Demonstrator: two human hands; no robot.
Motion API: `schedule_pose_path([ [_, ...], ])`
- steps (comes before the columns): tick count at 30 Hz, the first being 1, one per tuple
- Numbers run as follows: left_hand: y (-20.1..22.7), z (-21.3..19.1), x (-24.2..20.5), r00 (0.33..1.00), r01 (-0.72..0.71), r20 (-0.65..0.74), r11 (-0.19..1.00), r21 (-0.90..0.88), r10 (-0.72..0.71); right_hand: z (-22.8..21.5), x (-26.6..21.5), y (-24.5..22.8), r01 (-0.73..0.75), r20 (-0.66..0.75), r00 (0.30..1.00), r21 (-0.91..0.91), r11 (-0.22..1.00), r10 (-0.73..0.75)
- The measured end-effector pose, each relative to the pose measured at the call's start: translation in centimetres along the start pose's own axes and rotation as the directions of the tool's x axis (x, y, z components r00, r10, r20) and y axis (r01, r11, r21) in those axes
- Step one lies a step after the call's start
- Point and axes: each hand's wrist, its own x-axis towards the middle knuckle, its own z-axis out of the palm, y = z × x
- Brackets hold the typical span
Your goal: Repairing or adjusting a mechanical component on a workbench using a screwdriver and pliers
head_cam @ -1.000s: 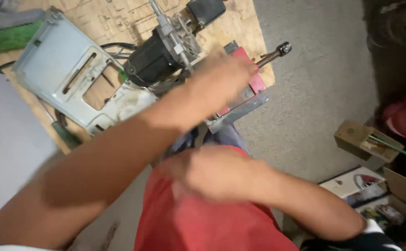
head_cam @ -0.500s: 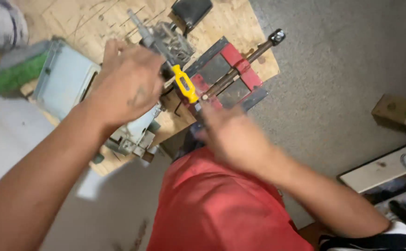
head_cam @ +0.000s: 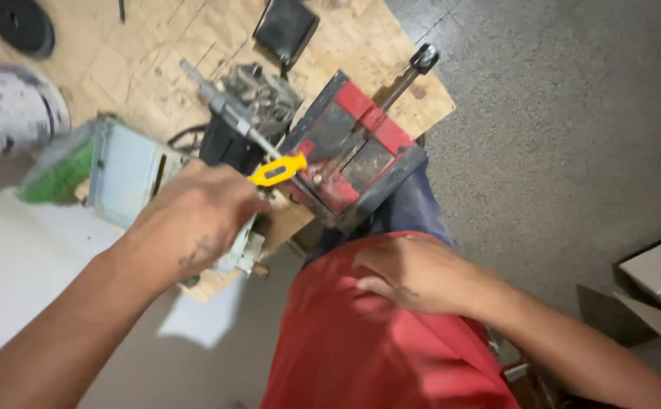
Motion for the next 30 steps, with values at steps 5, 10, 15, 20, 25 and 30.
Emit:
schedule_pose_path([
  [5,0.9,-0.2,2.2,0.542,0.001,-0.814,0.969,-0.248,-0.209,-2.4,-1.0,3.3,-0.410,-0.051,0.912,-0.136,0.902,0.407],
  [10,3.6,0.6,2.8,0.557,0.204,-0.692,0.883,-0.423,-0.460,-6.0,-2.4,7.4,-0.546,-0.234,0.822,-0.060,0.836,0.519],
  [15,3.9,1.1,4.2,0.484,-0.181,-0.843,0.915,-0.361,-0.236,-8.5,-0.5,8.4,-0.538,-0.277,0.767,0.215,0.815,0.579],
  [20,5.1,-10.2,-1.5,0.918,0.283,0.198,0.216,-0.935,-0.343,-9.1,1.6,7.9,-0.572,-0.117,0.784,0.242,0.784,0.609],
  [25,4.8,0.4,5.0,0.707,-0.102,-0.214,0.202,-0.974,-0.675,-10.4,1.7,7.5,-0.462,-0.108,0.801,0.513,0.724,0.588],
  [30,4.2,0.5,4.2,0.665,-0.183,-0.562,0.622,-0.761,-0.492,-11.5,1.5,7.7,-0.356,-0.118,0.880,0.475,0.805,0.459],
])
